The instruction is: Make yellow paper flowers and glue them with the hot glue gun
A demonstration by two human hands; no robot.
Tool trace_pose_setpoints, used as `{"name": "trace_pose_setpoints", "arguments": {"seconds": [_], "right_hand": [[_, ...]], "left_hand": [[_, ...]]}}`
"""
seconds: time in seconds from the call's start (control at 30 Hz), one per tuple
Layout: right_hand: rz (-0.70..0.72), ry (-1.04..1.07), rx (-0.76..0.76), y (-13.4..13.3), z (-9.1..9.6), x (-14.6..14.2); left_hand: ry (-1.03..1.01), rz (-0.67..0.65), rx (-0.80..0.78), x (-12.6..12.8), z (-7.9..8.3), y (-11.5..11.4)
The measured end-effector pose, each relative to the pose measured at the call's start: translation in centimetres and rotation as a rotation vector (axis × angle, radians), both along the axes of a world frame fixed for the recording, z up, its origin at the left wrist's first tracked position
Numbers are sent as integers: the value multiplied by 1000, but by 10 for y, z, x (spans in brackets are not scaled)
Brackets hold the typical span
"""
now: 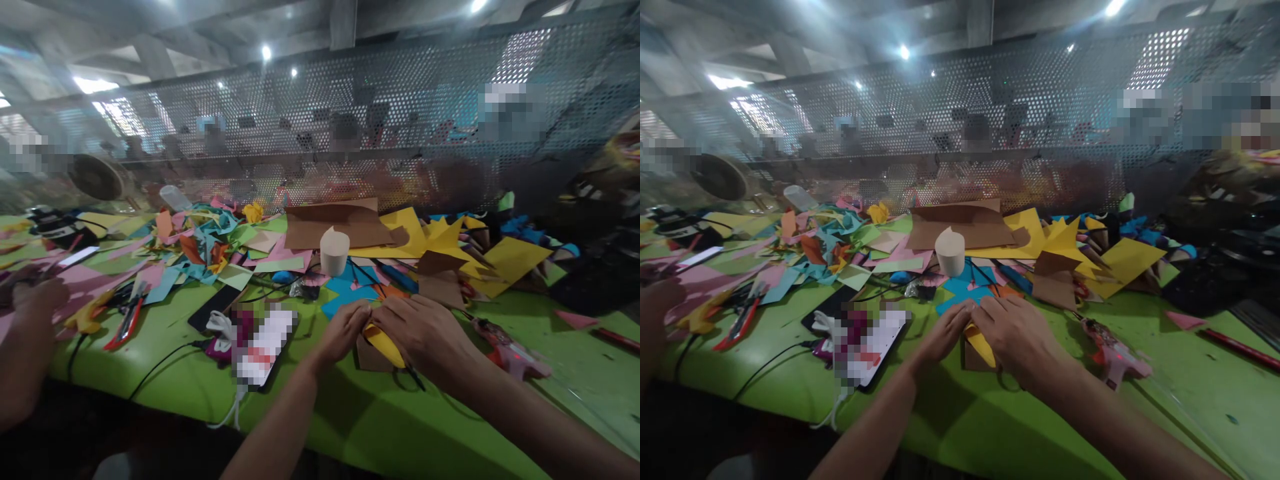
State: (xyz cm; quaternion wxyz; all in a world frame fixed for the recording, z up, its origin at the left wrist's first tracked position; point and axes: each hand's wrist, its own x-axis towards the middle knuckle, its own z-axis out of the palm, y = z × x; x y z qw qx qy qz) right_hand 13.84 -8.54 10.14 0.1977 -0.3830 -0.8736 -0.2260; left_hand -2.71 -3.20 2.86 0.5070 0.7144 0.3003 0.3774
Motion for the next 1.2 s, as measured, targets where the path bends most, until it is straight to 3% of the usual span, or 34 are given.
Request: {"name": "trace_pose_setpoints", "arguments": {"seconds": [0.2, 0.83, 1.2], "right_hand": [[0, -33, 11, 0, 0, -2], [0, -60, 2, 3, 0, -1], [6, -83, -22, 4, -2, 3]], "left_hand": [[1, -37, 36, 0, -1, 1], [-98, -100, -144, 1, -1, -1], [-24, -84, -129, 1, 2, -2]]}}
